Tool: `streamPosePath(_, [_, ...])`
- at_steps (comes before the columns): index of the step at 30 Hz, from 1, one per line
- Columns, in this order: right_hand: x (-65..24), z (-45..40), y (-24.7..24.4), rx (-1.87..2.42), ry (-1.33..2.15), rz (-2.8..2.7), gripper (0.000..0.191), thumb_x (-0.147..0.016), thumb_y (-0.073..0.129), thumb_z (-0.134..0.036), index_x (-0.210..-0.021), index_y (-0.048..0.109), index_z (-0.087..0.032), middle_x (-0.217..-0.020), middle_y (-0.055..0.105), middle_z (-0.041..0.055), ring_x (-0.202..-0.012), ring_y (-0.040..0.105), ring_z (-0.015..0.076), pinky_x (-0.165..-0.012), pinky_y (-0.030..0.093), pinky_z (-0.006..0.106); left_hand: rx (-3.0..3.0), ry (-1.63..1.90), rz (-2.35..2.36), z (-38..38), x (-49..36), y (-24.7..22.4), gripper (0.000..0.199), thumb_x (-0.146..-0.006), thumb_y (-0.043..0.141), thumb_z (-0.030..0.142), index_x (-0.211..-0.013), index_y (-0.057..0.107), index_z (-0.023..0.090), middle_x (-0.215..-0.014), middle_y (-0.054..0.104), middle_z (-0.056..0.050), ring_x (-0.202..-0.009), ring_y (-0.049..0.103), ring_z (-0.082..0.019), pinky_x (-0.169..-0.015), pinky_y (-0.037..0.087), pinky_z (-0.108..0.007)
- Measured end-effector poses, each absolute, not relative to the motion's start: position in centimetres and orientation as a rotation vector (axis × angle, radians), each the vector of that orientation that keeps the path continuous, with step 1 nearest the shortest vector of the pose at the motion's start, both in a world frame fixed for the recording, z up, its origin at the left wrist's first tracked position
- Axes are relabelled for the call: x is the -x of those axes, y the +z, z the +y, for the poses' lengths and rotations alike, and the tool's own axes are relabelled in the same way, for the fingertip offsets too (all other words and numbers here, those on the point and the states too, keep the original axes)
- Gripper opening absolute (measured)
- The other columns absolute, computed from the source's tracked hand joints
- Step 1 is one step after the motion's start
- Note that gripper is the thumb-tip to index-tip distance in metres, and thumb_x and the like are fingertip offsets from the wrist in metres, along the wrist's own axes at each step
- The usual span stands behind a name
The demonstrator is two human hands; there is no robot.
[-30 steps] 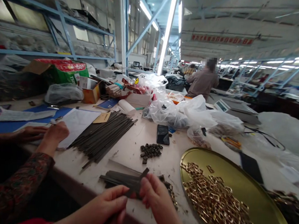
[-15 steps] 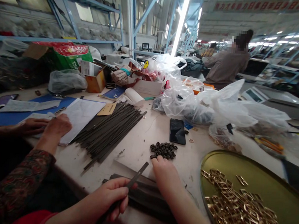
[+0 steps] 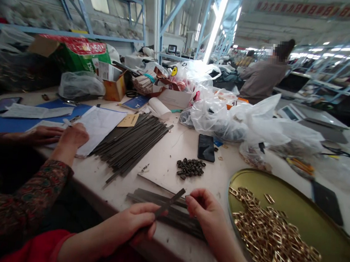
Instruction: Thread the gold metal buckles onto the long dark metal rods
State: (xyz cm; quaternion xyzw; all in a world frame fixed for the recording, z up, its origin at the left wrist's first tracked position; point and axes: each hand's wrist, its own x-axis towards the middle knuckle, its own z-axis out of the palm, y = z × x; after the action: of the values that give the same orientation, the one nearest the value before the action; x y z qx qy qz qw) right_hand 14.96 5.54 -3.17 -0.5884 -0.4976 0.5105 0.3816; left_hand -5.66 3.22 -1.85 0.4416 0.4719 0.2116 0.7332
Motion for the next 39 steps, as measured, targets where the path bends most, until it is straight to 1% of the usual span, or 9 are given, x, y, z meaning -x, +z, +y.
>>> streamPosePath(3, [-14.5, 2.8, -2.9, 1.375, 1.467, -0.777, 0.04, -0.062, 0.074, -0.04, -0.093, 0.061, -0.019, -0.058, 0.057, -0.0052, -0.052, 0.051, 0.0088, -0.05, 0.044, 0.02, -1.351, 0.566, 1.06, 2.4, 5.4, -1.7, 0.034, -0.084, 0.04, 0.035, -0.1, 0.063, 0.016, -0.079, 0.062, -0.001, -0.073, 0.052, -0.012, -0.067, 0.039, -0.021])
streamPosePath(6, [-14.1, 0.9, -2.8, 1.262, 1.539, -0.416, 0.039, -0.053, 0.081, -0.033, -0.087, 0.066, -0.02, -0.066, 0.063, -0.0039, -0.055, 0.056, 0.007, -0.053, 0.049, 0.017, -1.561, 0.591, 1.111, 1.5, 5.2, -1.6, 0.032, -0.085, 0.041, 0.033, -0.104, 0.063, 0.02, -0.101, 0.064, -0.003, -0.094, 0.054, -0.017, -0.084, 0.038, -0.025])
streamPosePath(13, [-14.9, -1.6, -3.5, 1.262, 1.544, -0.404, 0.033, -0.055, 0.081, -0.03, -0.085, 0.068, -0.022, -0.073, 0.066, -0.0041, -0.057, 0.058, 0.0068, -0.059, 0.051, 0.018, -1.753, 0.495, 1.174, -0.7, 4.4, -0.7, 0.029, -0.082, 0.043, 0.022, -0.102, 0.064, 0.02, -0.1, 0.065, -0.004, -0.092, 0.056, -0.018, -0.082, 0.039, -0.024])
streamPosePath(20, [-14.4, -3.5, -4.4, 1.378, 1.495, -0.872, 0.032, -0.062, 0.074, -0.041, -0.082, 0.068, -0.017, -0.05, 0.059, -0.0039, -0.05, 0.052, 0.0092, -0.053, 0.04, 0.021, -1.81, 0.328, 1.136, -1.8, 3.0, -1.0, 0.03, -0.084, 0.038, 0.027, -0.069, 0.062, 0.015, -0.059, 0.054, 0.001, -0.056, 0.047, -0.012, -0.049, 0.027, -0.02])
streamPosePath(26, [-14.2, -4.1, -5.5, 1.267, 1.601, -0.845, 0.035, -0.056, 0.077, -0.045, -0.073, 0.067, -0.017, -0.046, 0.059, -0.0038, -0.044, 0.051, 0.0088, -0.049, 0.039, 0.022, -1.731, 0.321, 0.992, -1.8, 2.2, -1.1, 0.029, -0.085, 0.037, 0.026, -0.073, 0.062, 0.016, -0.067, 0.059, 0.001, -0.064, 0.052, -0.012, -0.057, 0.035, -0.019])
streamPosePath(29, [-15.0, -3.5, -6.1, 1.219, 1.64, -0.778, 0.035, -0.054, 0.078, -0.044, -0.073, 0.065, -0.017, -0.046, 0.057, -0.005, -0.042, 0.05, 0.0077, -0.046, 0.039, 0.02, -1.625, 0.193, 0.961, -1.7, 2.2, -1.3, 0.033, -0.088, 0.032, 0.035, -0.094, 0.059, 0.018, -0.065, 0.057, 0.001, -0.053, 0.05, -0.011, -0.05, 0.037, -0.019])
streamPosePath(32, [-14.7, -3.0, -6.9, 1.181, 1.609, -0.637, 0.037, -0.052, 0.079, -0.044, -0.072, 0.062, -0.017, -0.046, 0.054, -0.0068, -0.039, 0.048, 0.0065, -0.043, 0.037, 0.019, -1.622, 0.248, 0.994, -1.5, 2.3, -2.2, 0.039, -0.088, 0.032, 0.039, -0.118, 0.047, 0.02, -0.085, 0.063, -0.003, -0.07, 0.057, -0.015, -0.066, 0.045, -0.023])
streamPosePath(35, [-13.0, -3.0, -7.9, 1.087, 1.679, -0.573, 0.041, -0.049, 0.079, -0.046, -0.071, 0.059, -0.018, -0.05, 0.053, -0.0062, -0.039, 0.046, 0.0068, -0.04, 0.036, 0.02, -1.616, 0.451, 1.011, -1.0, 2.1, -3.5, 0.045, -0.088, 0.032, 0.042, -0.127, 0.039, 0.021, -0.119, 0.056, -0.006, -0.104, 0.051, -0.02, -0.092, 0.036, -0.028])
streamPosePath(39, [-14.3, -2.3, -7.2, 1.14, 1.63, -0.843, 0.049, -0.056, 0.072, -0.053, -0.089, 0.059, -0.019, -0.064, 0.058, -0.0025, -0.05, 0.053, 0.0111, -0.049, 0.042, 0.025, -1.515, 0.486, 1.048, 0.3, 2.2, -4.0, 0.046, -0.084, 0.036, 0.051, -0.118, 0.048, 0.023, -0.107, 0.061, -0.004, -0.101, 0.051, -0.022, -0.089, 0.037, -0.027])
